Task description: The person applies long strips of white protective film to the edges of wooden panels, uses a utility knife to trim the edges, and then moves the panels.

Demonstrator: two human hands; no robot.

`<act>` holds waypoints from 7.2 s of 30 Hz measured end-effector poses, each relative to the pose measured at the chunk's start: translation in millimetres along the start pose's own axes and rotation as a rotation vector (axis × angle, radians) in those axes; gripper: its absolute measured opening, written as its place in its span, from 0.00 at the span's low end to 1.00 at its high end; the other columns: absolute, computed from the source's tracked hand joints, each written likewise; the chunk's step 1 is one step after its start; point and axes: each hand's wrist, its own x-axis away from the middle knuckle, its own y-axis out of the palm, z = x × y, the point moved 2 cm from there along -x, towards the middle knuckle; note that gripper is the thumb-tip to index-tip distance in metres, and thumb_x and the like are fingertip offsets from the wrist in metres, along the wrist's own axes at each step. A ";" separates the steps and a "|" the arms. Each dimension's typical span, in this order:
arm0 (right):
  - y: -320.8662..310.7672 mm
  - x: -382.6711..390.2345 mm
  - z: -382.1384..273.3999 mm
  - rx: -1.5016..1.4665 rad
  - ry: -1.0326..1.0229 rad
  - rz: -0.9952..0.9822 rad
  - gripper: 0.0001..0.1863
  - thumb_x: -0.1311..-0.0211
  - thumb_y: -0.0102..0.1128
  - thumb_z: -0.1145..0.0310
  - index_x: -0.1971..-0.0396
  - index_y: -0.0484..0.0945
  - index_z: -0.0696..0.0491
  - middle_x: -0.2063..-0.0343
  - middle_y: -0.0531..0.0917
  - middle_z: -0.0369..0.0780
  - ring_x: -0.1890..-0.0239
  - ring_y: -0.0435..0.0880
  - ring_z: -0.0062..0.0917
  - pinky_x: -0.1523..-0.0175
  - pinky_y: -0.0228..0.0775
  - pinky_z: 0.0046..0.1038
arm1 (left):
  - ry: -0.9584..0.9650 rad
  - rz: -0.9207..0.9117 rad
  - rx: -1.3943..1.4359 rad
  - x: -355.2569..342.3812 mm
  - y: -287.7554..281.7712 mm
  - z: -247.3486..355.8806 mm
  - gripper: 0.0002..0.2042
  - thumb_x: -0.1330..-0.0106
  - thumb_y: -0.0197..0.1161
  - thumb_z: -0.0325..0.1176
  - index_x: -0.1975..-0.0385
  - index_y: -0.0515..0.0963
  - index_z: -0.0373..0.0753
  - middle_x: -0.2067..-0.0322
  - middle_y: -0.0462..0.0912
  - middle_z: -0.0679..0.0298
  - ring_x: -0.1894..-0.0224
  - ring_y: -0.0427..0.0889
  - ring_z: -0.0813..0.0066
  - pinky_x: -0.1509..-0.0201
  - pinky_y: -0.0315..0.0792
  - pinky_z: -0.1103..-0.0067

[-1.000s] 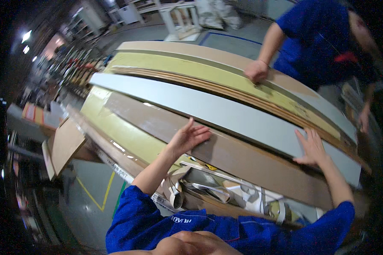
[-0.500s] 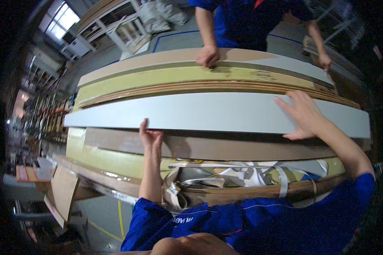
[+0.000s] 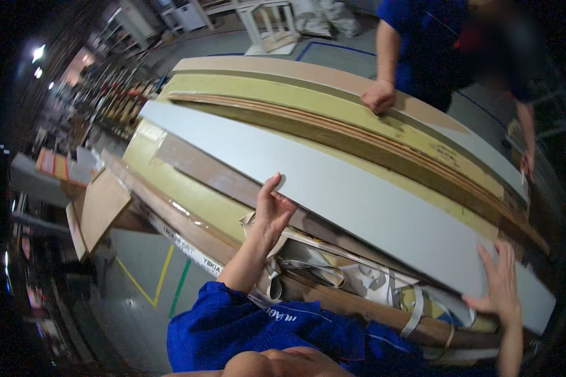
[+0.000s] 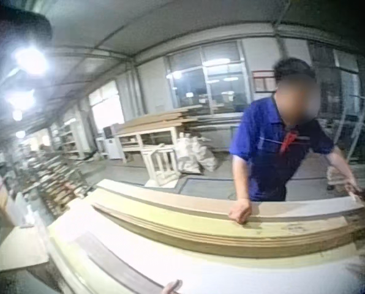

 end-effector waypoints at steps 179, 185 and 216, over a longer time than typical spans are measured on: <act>17.7 -735.8 -831.8 -0.231 -0.753 0.121 0.11 0.60 0.55 0.82 0.73 0.81 0.57 0.67 0.81 0.52 0.60 0.81 0.44 0.55 0.73 0.38 | 1.067 -0.013 -1.769 120.0 -228.6 334.5 0.19 0.41 0.63 0.35 0.51 0.70 0.38 0.50 0.72 0.58 0.45 0.69 0.60 0.40 0.61 0.66; 33.4 -655.7 -732.0 -0.285 -0.860 0.211 0.16 0.49 0.53 0.81 0.60 0.82 0.54 0.74 0.79 0.52 0.68 0.78 0.45 0.60 0.70 0.38 | 1.115 -0.027 -1.862 118.9 -227.3 332.8 0.17 0.40 0.61 0.34 0.52 0.71 0.38 0.51 0.73 0.57 0.47 0.69 0.57 0.43 0.61 0.65; 145.0 -113.9 -138.6 -0.205 -0.532 0.317 0.27 0.55 0.57 0.79 0.51 0.78 0.44 0.70 0.75 0.44 0.58 0.74 0.38 0.59 0.73 0.35 | 1.083 -0.295 -1.819 149.8 -53.9 11.0 0.12 0.30 0.52 0.32 0.51 0.72 0.33 0.51 0.73 0.52 0.48 0.72 0.57 0.44 0.66 0.69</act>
